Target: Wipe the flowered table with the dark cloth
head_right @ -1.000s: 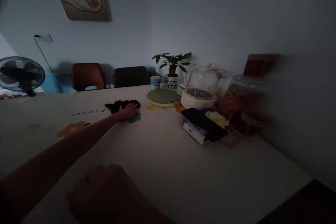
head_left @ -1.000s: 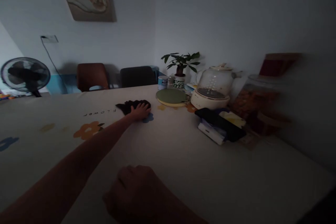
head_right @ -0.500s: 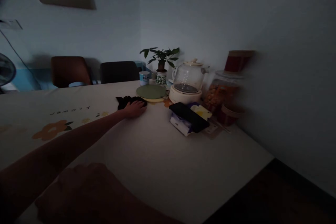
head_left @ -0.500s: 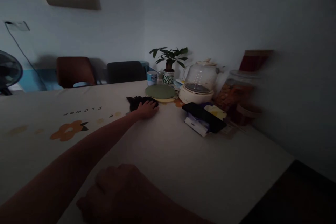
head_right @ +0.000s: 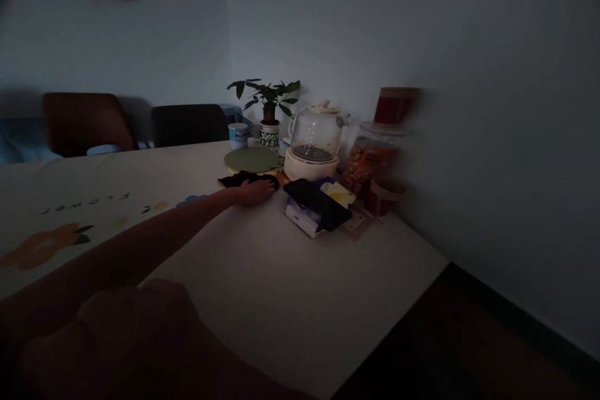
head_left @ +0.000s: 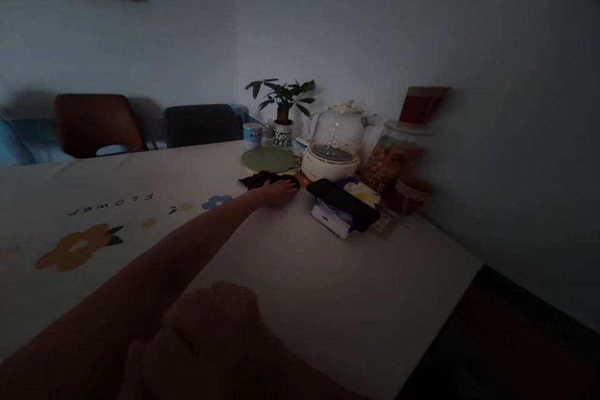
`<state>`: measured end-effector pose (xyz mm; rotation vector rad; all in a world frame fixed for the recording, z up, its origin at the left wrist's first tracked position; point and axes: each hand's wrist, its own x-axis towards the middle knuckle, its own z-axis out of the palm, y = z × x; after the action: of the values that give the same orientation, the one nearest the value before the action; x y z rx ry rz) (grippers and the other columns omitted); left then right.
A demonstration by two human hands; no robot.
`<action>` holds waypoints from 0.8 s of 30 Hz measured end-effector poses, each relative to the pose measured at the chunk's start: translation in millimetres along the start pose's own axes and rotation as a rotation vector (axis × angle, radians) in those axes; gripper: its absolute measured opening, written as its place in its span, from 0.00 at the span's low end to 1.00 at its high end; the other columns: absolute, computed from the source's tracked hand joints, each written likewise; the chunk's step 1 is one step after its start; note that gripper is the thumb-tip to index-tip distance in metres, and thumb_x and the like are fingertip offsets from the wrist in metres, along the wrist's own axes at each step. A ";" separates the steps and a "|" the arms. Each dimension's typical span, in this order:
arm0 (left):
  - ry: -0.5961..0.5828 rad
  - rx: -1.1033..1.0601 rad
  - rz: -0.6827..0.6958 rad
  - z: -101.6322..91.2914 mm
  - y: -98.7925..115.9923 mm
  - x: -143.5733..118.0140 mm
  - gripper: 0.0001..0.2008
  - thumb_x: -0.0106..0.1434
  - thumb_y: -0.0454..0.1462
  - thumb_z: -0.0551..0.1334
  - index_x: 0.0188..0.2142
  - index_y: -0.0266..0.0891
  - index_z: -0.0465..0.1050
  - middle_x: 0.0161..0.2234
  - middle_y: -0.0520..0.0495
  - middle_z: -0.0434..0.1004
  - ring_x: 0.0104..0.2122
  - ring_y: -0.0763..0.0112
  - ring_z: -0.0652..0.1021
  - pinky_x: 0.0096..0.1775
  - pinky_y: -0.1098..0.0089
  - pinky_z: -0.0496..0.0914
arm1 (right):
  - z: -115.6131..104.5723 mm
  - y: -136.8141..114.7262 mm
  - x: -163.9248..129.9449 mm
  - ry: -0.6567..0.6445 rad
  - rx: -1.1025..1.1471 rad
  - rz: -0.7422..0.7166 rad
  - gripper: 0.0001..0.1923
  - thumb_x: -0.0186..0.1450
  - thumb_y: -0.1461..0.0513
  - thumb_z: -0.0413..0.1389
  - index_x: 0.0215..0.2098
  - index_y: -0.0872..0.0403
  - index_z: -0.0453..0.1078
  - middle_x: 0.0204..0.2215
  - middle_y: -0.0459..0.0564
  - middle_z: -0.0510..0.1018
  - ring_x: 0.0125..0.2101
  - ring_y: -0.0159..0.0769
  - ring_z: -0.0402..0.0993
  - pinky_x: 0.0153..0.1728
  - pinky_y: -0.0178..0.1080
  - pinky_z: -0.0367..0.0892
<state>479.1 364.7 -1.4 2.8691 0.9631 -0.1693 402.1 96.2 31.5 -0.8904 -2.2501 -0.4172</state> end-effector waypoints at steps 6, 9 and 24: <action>0.076 -0.027 -0.026 2.8 6.0 3.3 0.26 0.72 0.42 0.39 0.65 0.43 0.56 0.68 0.40 0.47 0.67 0.52 0.52 0.59 0.33 0.49 | 10.8 -1.2 -7.5 0.027 -0.035 0.168 0.18 0.65 0.61 0.54 0.19 0.51 0.56 0.18 0.43 0.58 0.19 0.31 0.55 0.21 0.34 0.64; 0.064 -0.052 0.018 4.1 8.7 -4.4 0.26 0.72 0.43 0.38 0.66 0.45 0.54 0.69 0.44 0.46 0.67 0.55 0.51 0.60 0.34 0.48 | 9.0 3.5 -8.1 0.016 -0.031 0.101 0.18 0.65 0.61 0.55 0.20 0.51 0.54 0.18 0.42 0.56 0.18 0.30 0.53 0.21 0.33 0.61; -0.044 -0.136 0.169 16.7 21.6 -109.5 0.27 0.72 0.49 0.38 0.68 0.49 0.47 0.69 0.51 0.42 0.69 0.61 0.45 0.62 0.35 0.35 | 14.1 29.0 6.0 0.435 0.087 0.076 0.20 0.69 0.67 0.45 0.18 0.54 0.54 0.17 0.42 0.57 0.18 0.28 0.52 0.20 0.36 0.45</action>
<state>404.3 280.3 -1.0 2.7909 0.6921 -0.1452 412.4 127.0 26.8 -0.7540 -1.8167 -0.4284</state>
